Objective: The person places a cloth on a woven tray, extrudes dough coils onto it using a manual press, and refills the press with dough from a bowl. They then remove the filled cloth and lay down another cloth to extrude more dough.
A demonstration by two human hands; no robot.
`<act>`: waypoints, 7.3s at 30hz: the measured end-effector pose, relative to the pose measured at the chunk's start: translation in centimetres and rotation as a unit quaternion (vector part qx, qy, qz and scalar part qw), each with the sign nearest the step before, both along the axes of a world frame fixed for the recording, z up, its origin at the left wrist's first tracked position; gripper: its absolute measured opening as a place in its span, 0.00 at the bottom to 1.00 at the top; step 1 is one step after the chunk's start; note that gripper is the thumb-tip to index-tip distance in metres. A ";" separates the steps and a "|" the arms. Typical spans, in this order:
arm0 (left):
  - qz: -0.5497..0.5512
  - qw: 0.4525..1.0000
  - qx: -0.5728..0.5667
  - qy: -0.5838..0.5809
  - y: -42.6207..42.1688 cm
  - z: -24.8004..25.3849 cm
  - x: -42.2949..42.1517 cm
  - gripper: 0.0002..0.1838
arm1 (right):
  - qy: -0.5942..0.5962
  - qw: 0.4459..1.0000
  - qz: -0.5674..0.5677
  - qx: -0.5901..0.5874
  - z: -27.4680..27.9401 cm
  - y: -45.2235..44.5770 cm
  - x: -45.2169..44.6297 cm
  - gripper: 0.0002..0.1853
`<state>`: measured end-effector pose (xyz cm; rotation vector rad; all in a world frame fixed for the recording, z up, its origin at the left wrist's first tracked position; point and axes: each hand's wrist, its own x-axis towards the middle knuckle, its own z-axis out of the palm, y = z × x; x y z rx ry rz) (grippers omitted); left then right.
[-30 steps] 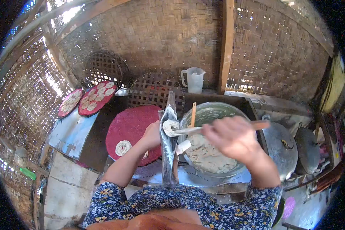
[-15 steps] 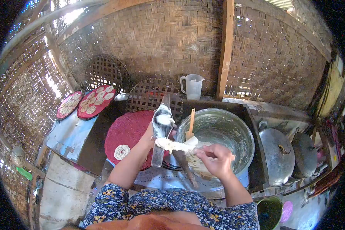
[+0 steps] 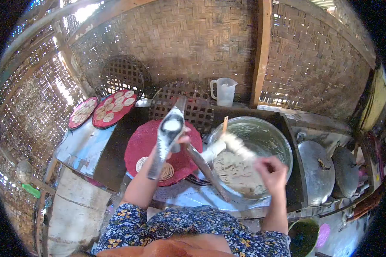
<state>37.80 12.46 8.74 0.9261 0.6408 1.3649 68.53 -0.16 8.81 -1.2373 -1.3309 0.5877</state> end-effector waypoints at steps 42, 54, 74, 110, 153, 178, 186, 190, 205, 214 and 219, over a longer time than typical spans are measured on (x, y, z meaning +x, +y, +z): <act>0.105 0.680 0.447 0.571 -4.5 0.6 -14.6 0.40 | -0.403 0.866 0.175 0.238 6.7 0.3 -24.4 0.46; 0.018 0.852 0.315 0.418 -2.0 -2.9 -13.1 0.29 | 0.019 0.865 0.415 -0.281 4.6 3.6 -22.5 0.52; -0.268 0.881 0.044 -0.387 9.9 -0.2 -7.9 0.27 | 0.039 0.789 0.420 -0.447 1.3 7.5 -10.7 0.41; -0.273 0.870 0.224 -0.343 6.5 5.3 -10.7 0.25 | -0.138 0.871 0.317 -0.349 7.0 6.7 -13.1 0.41; -0.094 0.578 0.397 0.707 3.7 -6.8 -8.3 0.30 | -0.021 0.930 0.192 -0.314 2.3 6.7 -8.4 0.41; -0.091 0.922 0.060 -0.372 10.4 -3.5 -18.4 0.36 | -0.084 0.775 0.429 -0.457 0.7 14.1 -19.4 0.28; -0.146 0.882 0.155 -0.421 8.7 -0.2 -17.6 0.33 | -0.211 0.829 0.371 -0.363 5.4 13.1 -18.8 0.37; -0.157 0.884 0.167 -0.407 7.9 1.9 -19.5 0.34 | -0.193 0.839 0.373 -0.346 5.4 12.3 -20.1 0.33; -0.173 0.883 0.234 -0.368 6.3 4.2 -19.8 0.32 | -0.286 0.879 0.346 -0.162 5.1 11.6 -20.5 0.33; -0.130 0.909 0.132 -0.373 4.7 1.6 -17.0 0.33 | -0.247 0.875 0.357 -0.213 4.7 9.8 -18.2 0.31; -0.162 0.909 0.035 -0.382 6.2 0.9 -15.0 0.39 | -0.310 0.870 0.312 -0.221 4.2 9.5 -16.7 0.30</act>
